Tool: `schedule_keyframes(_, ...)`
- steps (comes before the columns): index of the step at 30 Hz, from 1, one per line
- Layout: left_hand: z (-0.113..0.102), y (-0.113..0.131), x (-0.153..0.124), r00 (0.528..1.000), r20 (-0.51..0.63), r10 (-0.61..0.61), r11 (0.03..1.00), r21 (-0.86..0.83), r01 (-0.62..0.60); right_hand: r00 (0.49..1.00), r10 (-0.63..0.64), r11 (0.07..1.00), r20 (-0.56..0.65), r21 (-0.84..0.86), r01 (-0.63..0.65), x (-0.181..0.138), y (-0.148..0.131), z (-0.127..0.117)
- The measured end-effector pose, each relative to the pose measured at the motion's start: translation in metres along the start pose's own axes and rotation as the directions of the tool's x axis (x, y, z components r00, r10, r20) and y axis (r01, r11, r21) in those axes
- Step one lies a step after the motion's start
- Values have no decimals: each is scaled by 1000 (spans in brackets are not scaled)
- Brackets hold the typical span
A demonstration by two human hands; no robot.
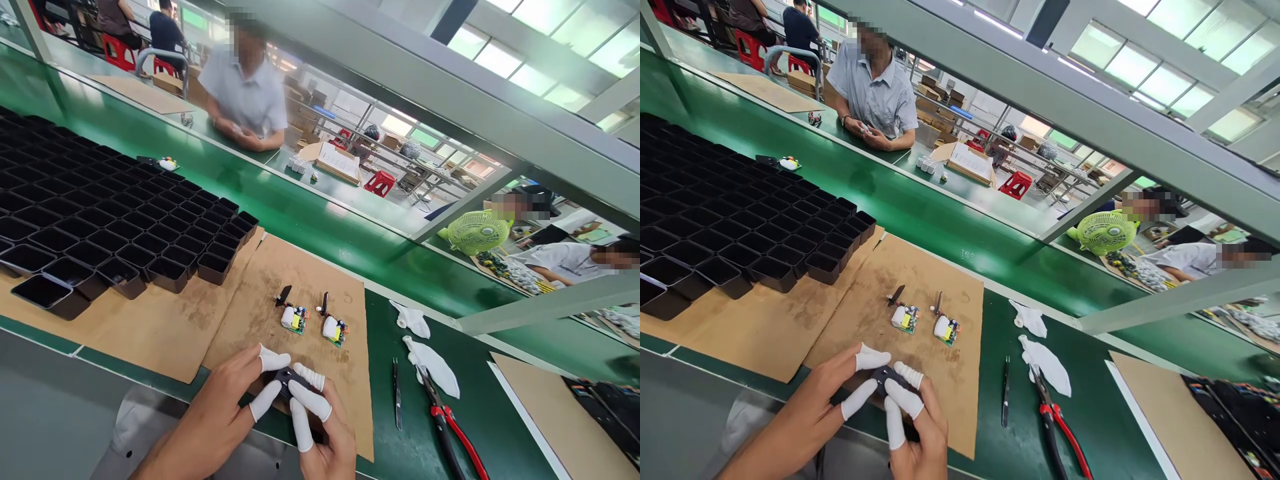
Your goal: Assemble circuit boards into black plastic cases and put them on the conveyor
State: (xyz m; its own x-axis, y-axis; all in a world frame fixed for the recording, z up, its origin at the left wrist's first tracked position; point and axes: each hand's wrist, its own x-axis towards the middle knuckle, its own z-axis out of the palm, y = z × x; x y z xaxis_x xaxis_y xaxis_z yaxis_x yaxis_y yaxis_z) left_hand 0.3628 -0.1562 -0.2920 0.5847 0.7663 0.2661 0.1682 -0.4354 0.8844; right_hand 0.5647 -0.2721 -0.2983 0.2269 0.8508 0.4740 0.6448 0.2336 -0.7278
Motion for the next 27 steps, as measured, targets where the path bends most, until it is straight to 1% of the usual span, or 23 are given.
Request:
schedule_keyframes(5,-5,8,4,999,31,-12,1000,9,12,992,-119,993,50,-15,120,14,-5,-6)
schedule_keyframes(7,-5,8,2,999,22,-36,999,15,36,986,-159,987,49,-30,160,16,-11,-8)
schedule_keyframes(8,-4,6,1,998,10,-57,998,16,57,985,-171,984,21,-43,172,16,-15,-8)
schedule_keyframes(10,-1,2,-3,994,-8,-106,994,-4,106,979,-184,981,-89,-85,177,13,-21,-7)
schedule_keyframes(12,2,-2,-6,990,-27,-140,989,-42,139,969,-163,982,-185,-123,141,8,-25,-3)
schedule_keyframes(13,2,-2,-7,988,-28,-152,987,-57,151,970,-143,984,-195,-130,119,6,-26,-1)
schedule_keyframes(15,1,-1,-8,985,-18,-172,983,-67,170,978,-126,986,-166,-128,105,2,-25,2)
schedule_keyframes(17,-1,1,-8,983,0,-183,981,-61,183,979,-135,984,-150,-139,114,-2,-24,3)
schedule_keyframes(20,-4,2,-7,984,-1,-178,982,-64,178,968,-159,973,-193,-198,120,-5,-24,-4)
schedule_keyframes(22,-4,2,-7,983,15,-185,980,-66,186,972,-144,974,-186,-198,107,-4,-23,-9)
schedule_keyframes(26,-3,1,-6,978,32,-207,977,-51,208,987,-149,981,-57,-136,140,2,-19,-8)
schedule_keyframes(27,-2,1,-6,978,29,-206,977,-48,207,986,-157,980,-49,-134,149,4,-19,-7)
